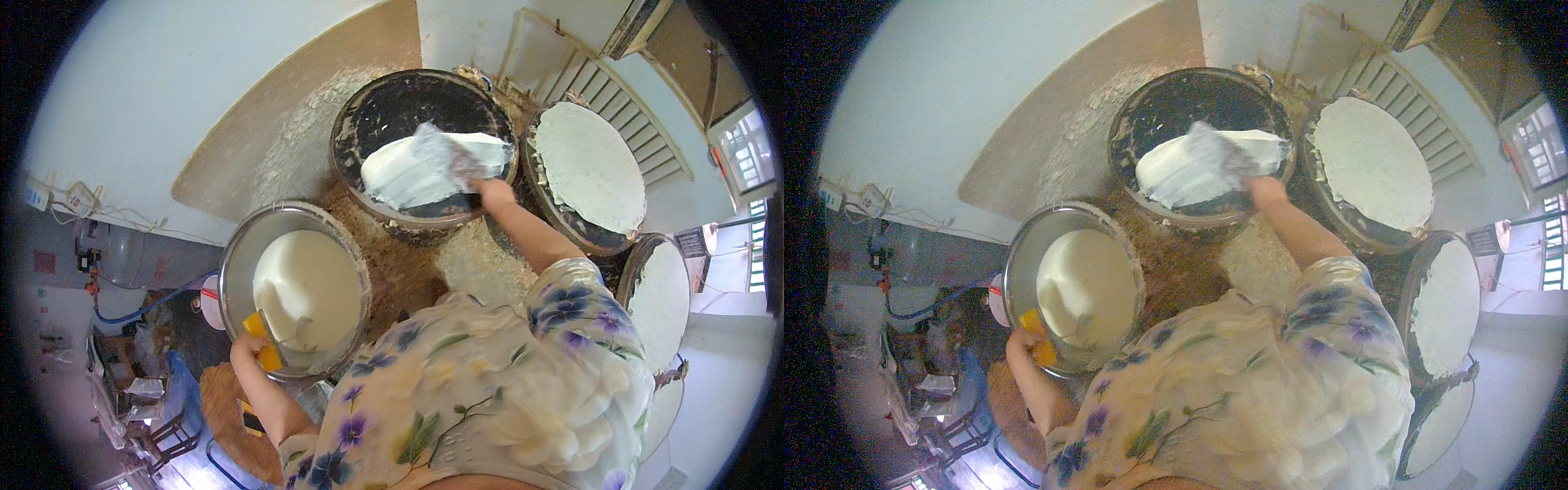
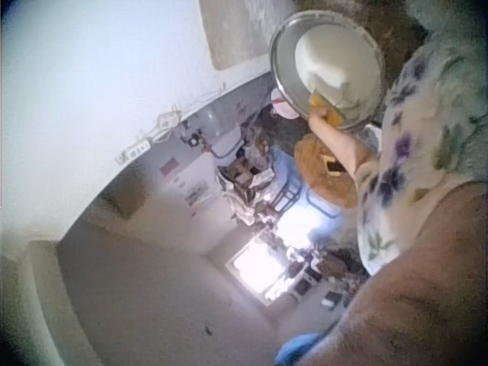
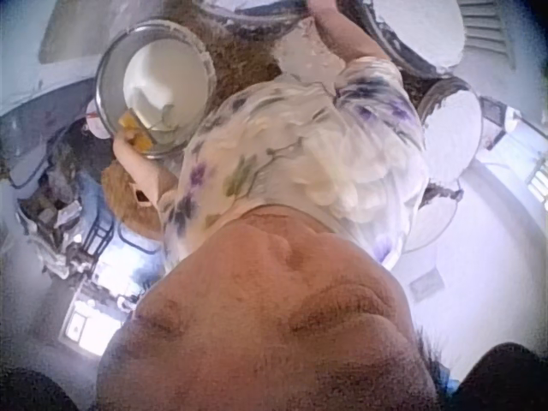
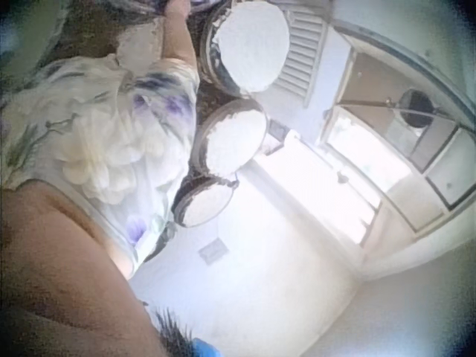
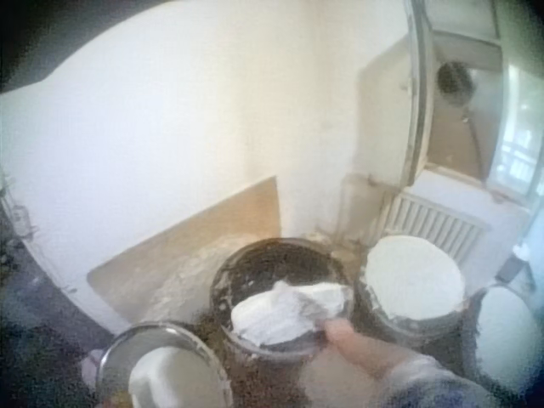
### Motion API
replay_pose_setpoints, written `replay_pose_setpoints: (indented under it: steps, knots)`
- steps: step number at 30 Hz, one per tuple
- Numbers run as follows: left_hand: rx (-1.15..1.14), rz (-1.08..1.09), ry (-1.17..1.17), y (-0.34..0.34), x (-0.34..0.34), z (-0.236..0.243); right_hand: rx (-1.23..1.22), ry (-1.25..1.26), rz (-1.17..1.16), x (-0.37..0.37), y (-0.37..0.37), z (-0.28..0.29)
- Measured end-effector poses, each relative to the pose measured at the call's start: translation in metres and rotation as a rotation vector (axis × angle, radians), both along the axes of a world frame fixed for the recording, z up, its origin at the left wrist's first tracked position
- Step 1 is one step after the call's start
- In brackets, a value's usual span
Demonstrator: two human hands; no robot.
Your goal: The person scoops white batter from a large metal bowl using a ladle and pours it into several round molds. They then use a yellow plastic scraper to spread the batter evenly across the surface of each mold. The person repeats this process for multiple molds, occasionally lifting a finished layer to transfer it to a larger tray.
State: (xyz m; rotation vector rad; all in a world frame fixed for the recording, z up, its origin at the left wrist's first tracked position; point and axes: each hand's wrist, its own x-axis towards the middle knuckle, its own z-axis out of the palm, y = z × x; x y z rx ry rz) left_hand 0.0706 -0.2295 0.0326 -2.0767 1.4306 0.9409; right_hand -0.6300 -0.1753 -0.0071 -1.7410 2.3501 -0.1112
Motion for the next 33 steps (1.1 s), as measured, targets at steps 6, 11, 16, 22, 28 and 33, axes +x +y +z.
replay_pose_setpoints:
  steps: [6,11,16,22,28,33]
  knots:
    - [-0.008,0.08,0.011,0.011,0.012,-0.007,-0.157,-0.47,-0.488,-0.056,0.036,-0.02]
    - [0.01,0.072,-0.033,0.012,0.001,0.008,-0.129,-1.415,-0.589,0.038,-0.015,-0.029]
    - [0.02,0.017,-0.079,0.008,-0.017,0.031,-0.076,-0.266,0.315,0.097,-0.049,-0.011]
    - [-0.138,0.152,0.142,0.012,0.003,0.013,0.036,0.054,0.145,0.009,-0.073,-0.005]
    - [0.035,0.122,-0.076,0.006,0.032,-0.022,0.029,-0.031,-0.466,-0.089,-0.01,-0.011]
    - [0.029,0.199,0.061,0.01,0.038,-0.027,-0.439,-1.59,-0.827,-0.029,-0.044,-0.02]
